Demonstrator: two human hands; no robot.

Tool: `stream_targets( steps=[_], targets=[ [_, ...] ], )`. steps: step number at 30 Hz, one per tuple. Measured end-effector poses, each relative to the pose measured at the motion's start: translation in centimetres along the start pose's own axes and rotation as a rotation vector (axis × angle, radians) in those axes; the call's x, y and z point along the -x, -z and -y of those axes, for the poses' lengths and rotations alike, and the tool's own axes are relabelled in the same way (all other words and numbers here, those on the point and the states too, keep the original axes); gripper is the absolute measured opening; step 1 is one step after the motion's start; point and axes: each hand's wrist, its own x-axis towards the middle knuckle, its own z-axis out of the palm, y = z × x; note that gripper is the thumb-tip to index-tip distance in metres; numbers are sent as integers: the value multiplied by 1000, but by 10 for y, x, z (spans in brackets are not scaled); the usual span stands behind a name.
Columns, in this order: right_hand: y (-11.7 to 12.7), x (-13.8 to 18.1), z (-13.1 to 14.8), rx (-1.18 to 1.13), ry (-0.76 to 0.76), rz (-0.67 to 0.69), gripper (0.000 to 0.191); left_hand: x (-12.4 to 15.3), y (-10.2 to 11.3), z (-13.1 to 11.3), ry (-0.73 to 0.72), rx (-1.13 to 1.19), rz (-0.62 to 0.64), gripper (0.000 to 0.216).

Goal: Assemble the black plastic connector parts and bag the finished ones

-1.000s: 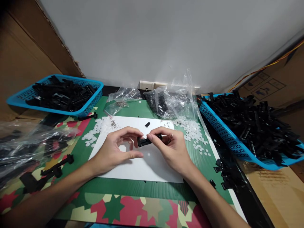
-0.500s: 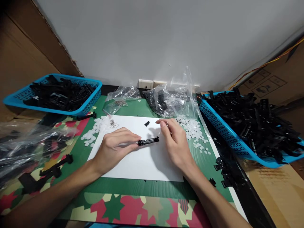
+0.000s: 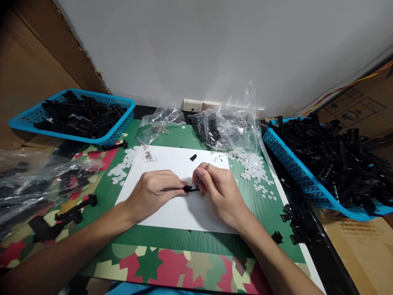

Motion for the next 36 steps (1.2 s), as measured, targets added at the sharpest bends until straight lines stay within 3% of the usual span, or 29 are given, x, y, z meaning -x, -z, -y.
stream_targets(
  steps=[13, 27, 36],
  targets=[
    [-10, -3, 1, 130, 95, 41, 40, -1, 0, 1, -99, -85, 21, 11],
    [-13, 2, 2, 214, 223, 9, 32, 0, -2, 0, -22, -100, 18, 22],
    [-14, 5, 1, 206, 204, -22, 33, -1, -2, -4, -20, -93, 6, 24]
  ],
)
